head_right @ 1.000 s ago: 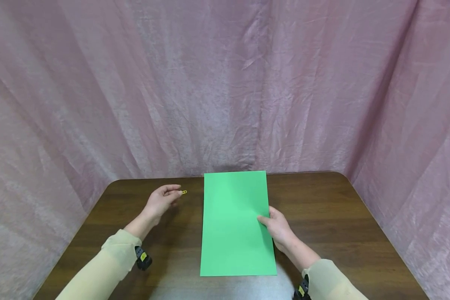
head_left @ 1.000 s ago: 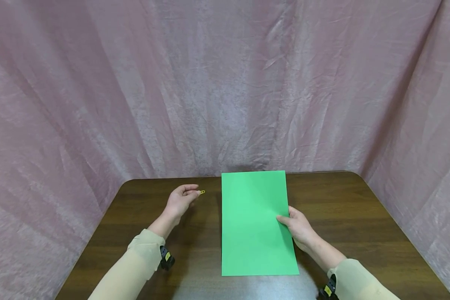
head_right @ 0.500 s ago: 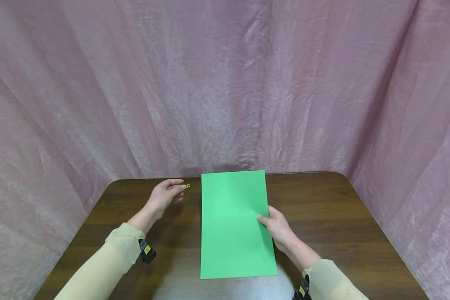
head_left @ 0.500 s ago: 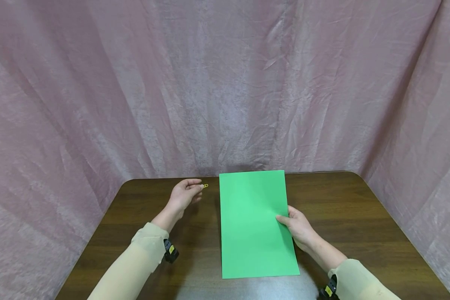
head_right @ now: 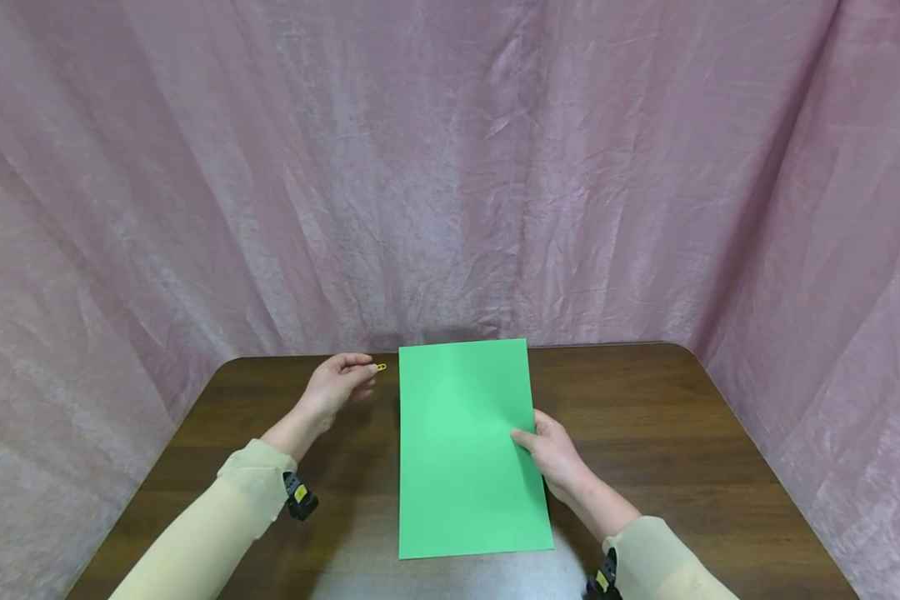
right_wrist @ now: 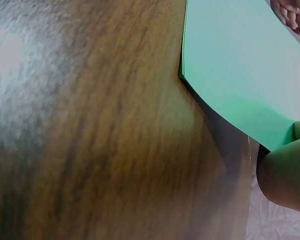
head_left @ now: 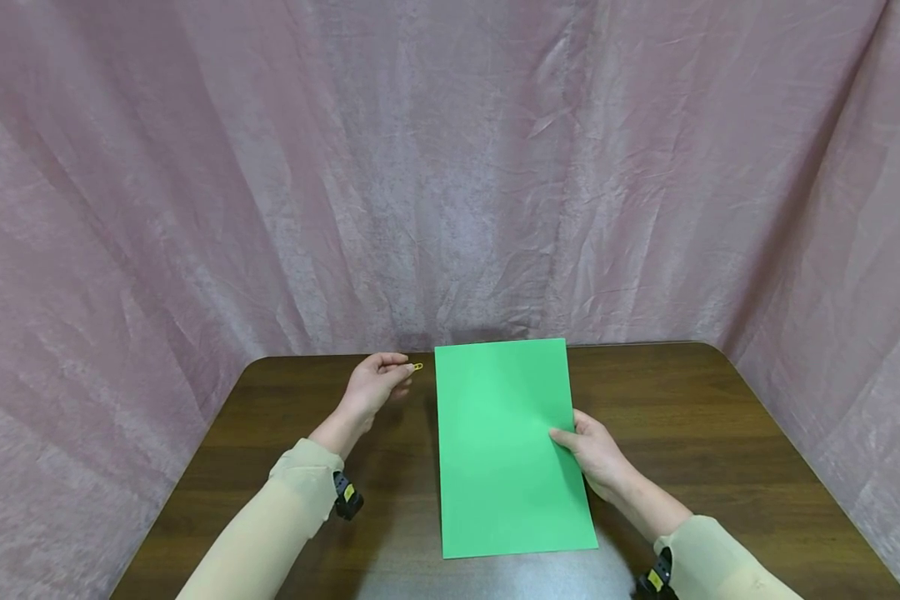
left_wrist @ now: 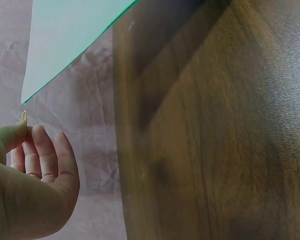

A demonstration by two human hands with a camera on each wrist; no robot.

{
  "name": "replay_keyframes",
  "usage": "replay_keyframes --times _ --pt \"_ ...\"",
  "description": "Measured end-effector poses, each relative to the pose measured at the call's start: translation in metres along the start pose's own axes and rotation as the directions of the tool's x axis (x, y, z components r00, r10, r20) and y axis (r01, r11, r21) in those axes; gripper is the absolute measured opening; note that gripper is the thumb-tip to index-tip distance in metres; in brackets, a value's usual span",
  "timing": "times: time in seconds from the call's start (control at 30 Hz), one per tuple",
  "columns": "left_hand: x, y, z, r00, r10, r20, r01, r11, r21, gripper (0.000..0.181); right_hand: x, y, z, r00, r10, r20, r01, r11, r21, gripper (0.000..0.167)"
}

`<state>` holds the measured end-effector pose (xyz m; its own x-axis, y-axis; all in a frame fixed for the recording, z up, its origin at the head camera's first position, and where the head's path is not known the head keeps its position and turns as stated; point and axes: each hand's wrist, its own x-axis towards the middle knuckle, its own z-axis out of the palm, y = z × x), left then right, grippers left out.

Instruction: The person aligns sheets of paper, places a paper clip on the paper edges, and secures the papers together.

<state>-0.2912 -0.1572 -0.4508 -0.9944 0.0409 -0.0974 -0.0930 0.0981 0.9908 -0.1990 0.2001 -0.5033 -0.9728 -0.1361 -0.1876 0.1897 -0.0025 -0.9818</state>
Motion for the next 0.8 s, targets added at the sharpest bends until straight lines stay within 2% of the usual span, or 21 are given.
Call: replay_keyframes --times 0.33,0.6,0.8 --pt "0.000 0.010 0.006 1.000 0.013 -0.002 -0.013 1.000 0.019 0.037 0.001 0.000 0.000 1.000 -0.004 0.000 0.004 1.000 -0.005 0.045" --pt "-0.001 0.017 0.009 1.000 0.023 0.003 -0.024 0.999 0.040 0.030 0.004 -0.004 0.001 1.000 -0.010 0.001 0.010 1.000 -0.003 0.044" --pt "0.001 0.020 0.008 0.999 0.030 0.016 -0.031 0.998 0.047 0.034 0.004 -0.008 0.001 1.000 0.007 -0.003 -0.008 1.000 -0.006 0.042"
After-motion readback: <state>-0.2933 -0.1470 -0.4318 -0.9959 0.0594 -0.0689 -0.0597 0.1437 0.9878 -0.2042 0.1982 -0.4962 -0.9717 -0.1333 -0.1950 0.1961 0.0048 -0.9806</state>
